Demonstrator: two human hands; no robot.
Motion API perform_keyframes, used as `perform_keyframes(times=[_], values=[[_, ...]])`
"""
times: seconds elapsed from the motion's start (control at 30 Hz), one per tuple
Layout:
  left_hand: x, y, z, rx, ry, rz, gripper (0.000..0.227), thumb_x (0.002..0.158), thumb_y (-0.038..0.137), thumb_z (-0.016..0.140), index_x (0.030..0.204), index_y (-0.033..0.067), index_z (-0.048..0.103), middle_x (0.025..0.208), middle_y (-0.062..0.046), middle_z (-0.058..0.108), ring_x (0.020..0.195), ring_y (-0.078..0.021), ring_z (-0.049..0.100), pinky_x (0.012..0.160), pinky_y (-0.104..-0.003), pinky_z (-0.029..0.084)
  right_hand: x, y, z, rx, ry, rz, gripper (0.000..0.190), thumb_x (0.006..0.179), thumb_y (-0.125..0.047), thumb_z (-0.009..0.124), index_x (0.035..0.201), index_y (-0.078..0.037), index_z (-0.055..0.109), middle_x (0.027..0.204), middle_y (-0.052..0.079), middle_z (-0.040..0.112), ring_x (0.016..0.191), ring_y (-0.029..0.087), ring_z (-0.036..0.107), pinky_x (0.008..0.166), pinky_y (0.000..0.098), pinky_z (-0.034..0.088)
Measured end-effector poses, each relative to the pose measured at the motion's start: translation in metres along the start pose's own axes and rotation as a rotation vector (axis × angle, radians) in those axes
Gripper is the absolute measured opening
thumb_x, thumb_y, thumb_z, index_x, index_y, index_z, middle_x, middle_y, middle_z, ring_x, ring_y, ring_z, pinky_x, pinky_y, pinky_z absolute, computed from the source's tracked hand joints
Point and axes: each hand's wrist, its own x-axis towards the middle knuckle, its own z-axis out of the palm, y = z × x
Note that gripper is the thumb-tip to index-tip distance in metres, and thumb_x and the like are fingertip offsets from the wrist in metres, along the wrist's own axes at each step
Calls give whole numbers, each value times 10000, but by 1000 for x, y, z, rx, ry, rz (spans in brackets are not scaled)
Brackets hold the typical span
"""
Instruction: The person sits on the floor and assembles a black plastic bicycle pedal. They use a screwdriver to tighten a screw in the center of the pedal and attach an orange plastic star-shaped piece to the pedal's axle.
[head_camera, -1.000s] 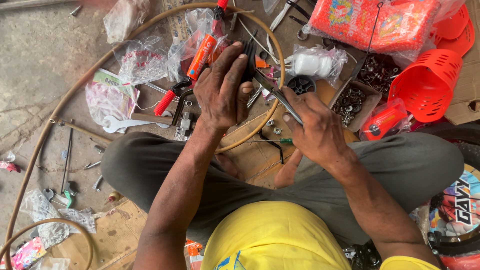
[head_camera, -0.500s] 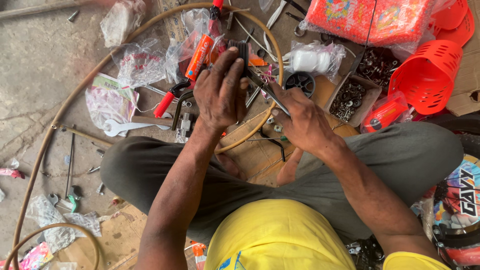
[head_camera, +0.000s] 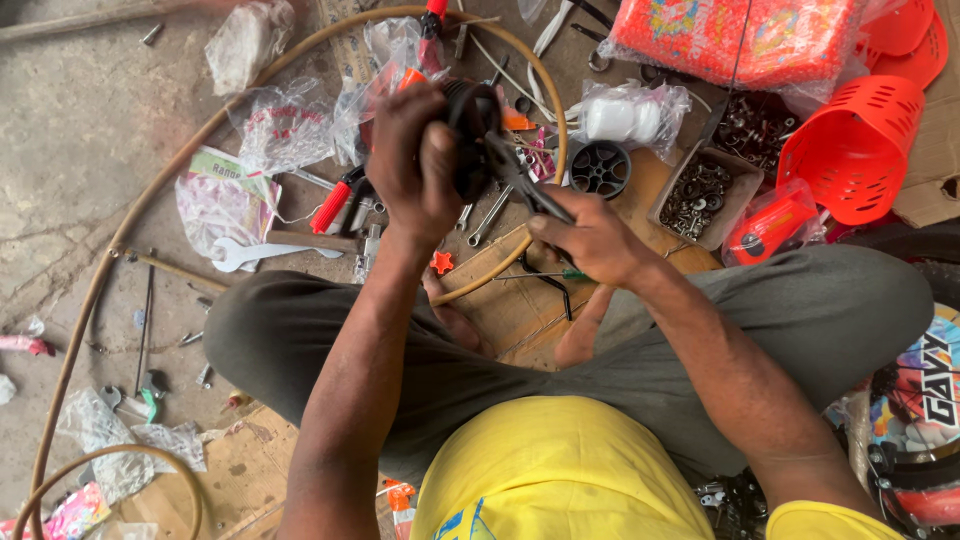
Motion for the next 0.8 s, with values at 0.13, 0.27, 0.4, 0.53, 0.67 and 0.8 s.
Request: perform_keyframes(times=[0.13,0.27,0.4,0.53,0.67,0.8], values=[[5,-9,-5,-544,-62,-506,573,1148,458,460,1192,-57,708,1113,-152,728,1003,-204,689,937,-300,545,-14,-14,-12,119,-15,-35,260,948,-199,680,1125,-10,658,868,16,637,725,91,621,626,253,542],[11,-10,-9,-763,-211,-827,713,1068,572,389,1124,-56,722,993,-111,759,866,-149,708,819,-287,567,-12,-15,-6,338,98,-294,345,889,-229,747,1157,-38,645,914,22,635,783,111,628,693,277,576],[14,-3,-3,-680,-313,-962,702,1059,576,448,1121,-64,728,940,-114,737,821,-155,694,761,-297,577,4,-1,-6,417,356,-96,344,860,-255,756,1109,-52,633,816,35,633,642,133,591,515,262,444],[12,8,-4,-642,-425,-891,584,1003,499,556,1250,-14,685,1035,-86,720,909,-144,681,813,-293,566,7,8,-4,467,397,-21,366,987,-426,681,1108,-84,635,780,-8,586,662,104,600,520,238,410],[5,7,6,-580,-433,-754,571,1041,499,573,1259,-17,685,1040,-65,709,980,-137,652,882,-285,523,12,8,0,476,394,53,409,1011,-459,644,1076,-56,640,762,10,613,620,111,581,486,250,380],[-2,-3,16,-390,-340,-802,620,1040,572,527,1045,-17,721,864,-23,658,815,-110,566,732,-287,476,13,2,-1,435,368,48,412,986,-445,632,1188,-85,617,758,-3,606,618,95,572,481,238,379]])
